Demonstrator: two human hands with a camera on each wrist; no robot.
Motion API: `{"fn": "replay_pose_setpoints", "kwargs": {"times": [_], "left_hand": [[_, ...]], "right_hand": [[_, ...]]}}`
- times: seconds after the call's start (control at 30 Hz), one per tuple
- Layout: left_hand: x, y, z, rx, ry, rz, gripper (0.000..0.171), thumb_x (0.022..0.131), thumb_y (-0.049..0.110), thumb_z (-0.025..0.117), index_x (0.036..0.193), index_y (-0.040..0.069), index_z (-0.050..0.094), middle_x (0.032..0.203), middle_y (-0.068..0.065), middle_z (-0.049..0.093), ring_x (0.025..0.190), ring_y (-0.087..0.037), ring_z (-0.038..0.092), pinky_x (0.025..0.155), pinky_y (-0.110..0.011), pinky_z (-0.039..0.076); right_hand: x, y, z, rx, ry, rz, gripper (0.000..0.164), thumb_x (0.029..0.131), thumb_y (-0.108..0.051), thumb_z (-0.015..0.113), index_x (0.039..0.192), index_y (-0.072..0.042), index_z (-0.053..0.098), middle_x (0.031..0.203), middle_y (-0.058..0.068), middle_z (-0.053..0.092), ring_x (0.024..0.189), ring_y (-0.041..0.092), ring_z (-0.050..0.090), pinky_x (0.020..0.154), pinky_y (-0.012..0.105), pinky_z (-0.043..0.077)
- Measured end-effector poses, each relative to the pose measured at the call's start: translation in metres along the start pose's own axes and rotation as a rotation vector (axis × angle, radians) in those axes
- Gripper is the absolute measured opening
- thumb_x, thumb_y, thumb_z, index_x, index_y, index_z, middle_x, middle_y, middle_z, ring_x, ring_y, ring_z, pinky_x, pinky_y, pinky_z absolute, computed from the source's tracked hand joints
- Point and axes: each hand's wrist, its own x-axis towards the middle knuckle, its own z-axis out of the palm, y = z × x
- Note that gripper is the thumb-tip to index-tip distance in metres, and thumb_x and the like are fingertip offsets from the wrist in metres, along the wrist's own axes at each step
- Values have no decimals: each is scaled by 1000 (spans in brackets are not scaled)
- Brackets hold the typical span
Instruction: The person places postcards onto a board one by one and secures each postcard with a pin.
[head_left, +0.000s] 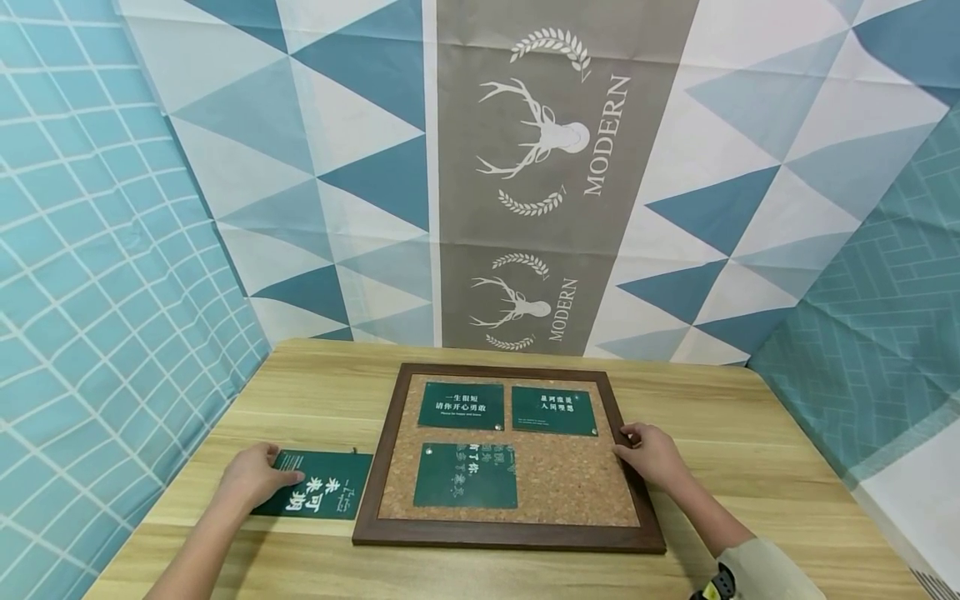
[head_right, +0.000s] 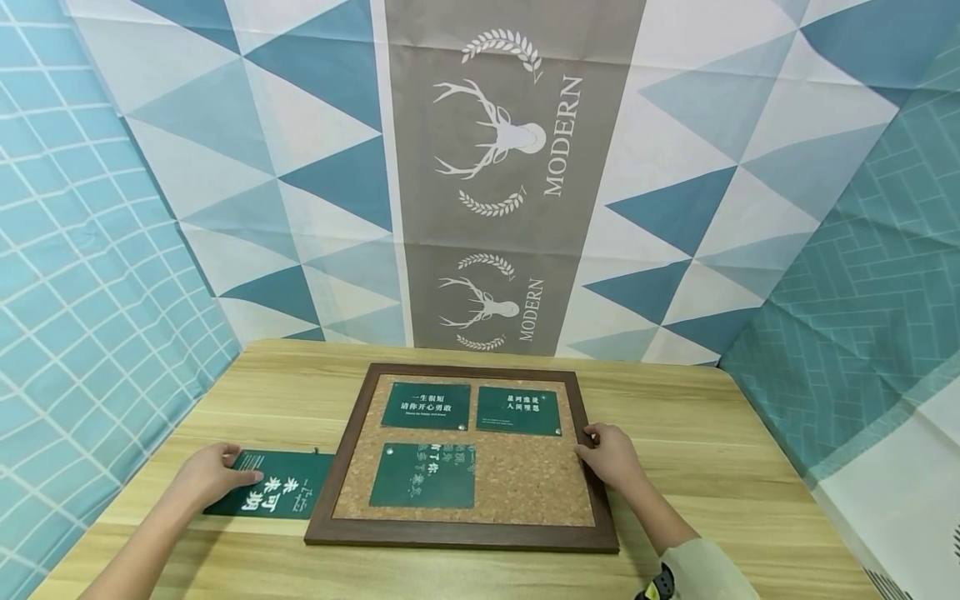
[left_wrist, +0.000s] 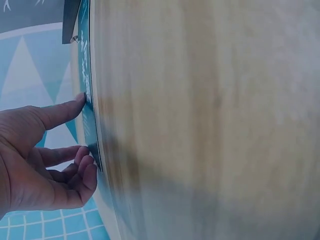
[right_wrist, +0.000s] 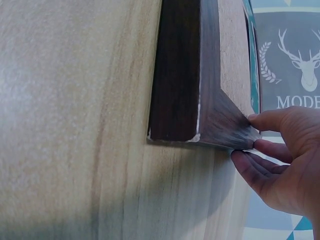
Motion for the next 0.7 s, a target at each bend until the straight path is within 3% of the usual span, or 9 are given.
{"fn": "replay_pose_setpoints", "kwargs": {"times": [0.13, 0.33, 0.7], "left_hand": [[1, 0, 0, 13, -6, 3, 82, 77, 31, 74, 124, -25, 37, 118, -42, 48, 110, -56, 44, 94, -59, 38], [2, -2, 0, -15, -4, -5, 72, 75, 26, 75, 116, -24, 45, 105, -38, 53, 93, -46, 53, 85, -54, 43], [3, 1, -4, -2, -19, -20, 66, 74, 25, 75, 112, -23, 49, 94, -32, 57, 81, -35, 53, 77, -48, 45]], "right_hand": [[0, 0, 0, 0, 1, 4, 43, 86, -17, 66, 119, 9, 58, 109, 24, 62, 94, 34, 61, 66, 36, 52], [1, 0, 1, -1, -6, 9, 43, 86, -17, 66, 119, 9, 57, 108, 24, 62, 94, 33, 61, 65, 35, 52], [0, 1, 1, 6, 1, 3, 43, 86, -17, 66, 119, 9, 57, 108, 24, 62, 93, 33, 61, 64, 35, 52]]}}
